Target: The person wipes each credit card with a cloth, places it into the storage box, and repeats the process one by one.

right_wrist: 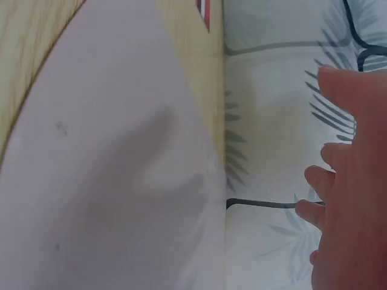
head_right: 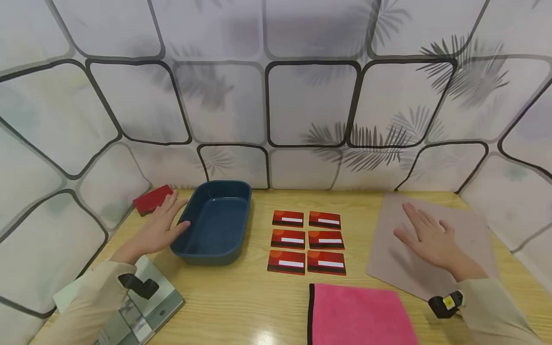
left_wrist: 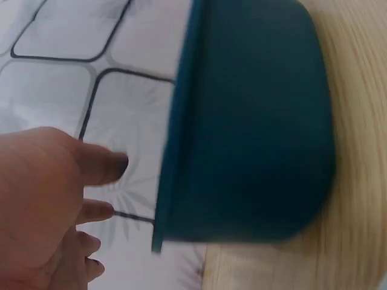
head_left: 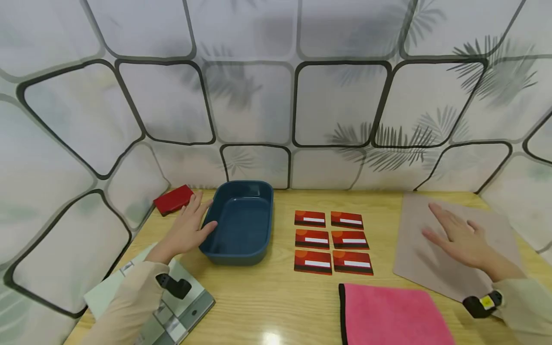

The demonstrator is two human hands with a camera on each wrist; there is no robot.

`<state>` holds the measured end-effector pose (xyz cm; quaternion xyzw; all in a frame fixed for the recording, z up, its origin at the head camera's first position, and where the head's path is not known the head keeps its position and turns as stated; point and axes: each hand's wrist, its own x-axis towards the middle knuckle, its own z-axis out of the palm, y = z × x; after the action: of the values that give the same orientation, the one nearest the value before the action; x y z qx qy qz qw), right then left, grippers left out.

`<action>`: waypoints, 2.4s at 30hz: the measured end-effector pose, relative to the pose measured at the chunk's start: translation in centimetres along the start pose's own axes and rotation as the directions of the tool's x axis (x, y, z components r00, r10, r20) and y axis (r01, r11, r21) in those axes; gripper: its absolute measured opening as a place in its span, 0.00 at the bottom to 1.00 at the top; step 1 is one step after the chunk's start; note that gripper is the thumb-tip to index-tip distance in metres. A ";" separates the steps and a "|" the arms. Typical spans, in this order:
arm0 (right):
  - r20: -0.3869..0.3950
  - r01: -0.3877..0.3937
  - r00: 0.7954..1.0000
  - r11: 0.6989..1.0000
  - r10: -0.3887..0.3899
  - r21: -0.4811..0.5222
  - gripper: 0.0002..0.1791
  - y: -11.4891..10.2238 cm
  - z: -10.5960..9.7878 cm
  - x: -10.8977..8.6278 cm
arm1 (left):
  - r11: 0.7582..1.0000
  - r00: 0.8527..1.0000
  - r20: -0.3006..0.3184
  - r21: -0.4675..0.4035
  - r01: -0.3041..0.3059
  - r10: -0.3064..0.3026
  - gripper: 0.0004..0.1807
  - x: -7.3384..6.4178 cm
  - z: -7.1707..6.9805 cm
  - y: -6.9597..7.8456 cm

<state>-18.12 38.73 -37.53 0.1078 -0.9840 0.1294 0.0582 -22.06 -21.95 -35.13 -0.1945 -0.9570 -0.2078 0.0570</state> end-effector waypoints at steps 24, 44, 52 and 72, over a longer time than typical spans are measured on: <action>-0.036 0.447 0.894 0.879 -0.447 0.164 0.13 -9.0 3.2 -2.6 | 0.956 0.976 -0.164 -0.232 -0.182 0.146 0.27 1.8 2.1 7.0; 0.163 0.353 0.874 0.828 -0.458 0.436 0.17 -10.9 4.6 -3.6 | 0.904 0.985 -0.005 -0.398 -0.158 0.171 0.26 5.6 6.6 14.4; 0.108 0.422 0.867 0.831 -0.487 0.361 0.17 -11.4 5.0 -4.2 | 0.813 0.999 0.048 -0.582 0.025 0.004 0.17 6.0 7.4 17.9; 0.043 0.409 0.884 0.816 -0.465 0.408 0.17 -11.2 6.3 -4.9 | 0.544 0.988 -0.010 -0.836 0.076 -0.154 0.28 10.0 15.8 16.5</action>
<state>-11.42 27.46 -41.60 0.3494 -0.8888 0.2966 -0.0056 -25.16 2.00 -41.35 -0.1265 -0.7519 -0.6468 -0.0164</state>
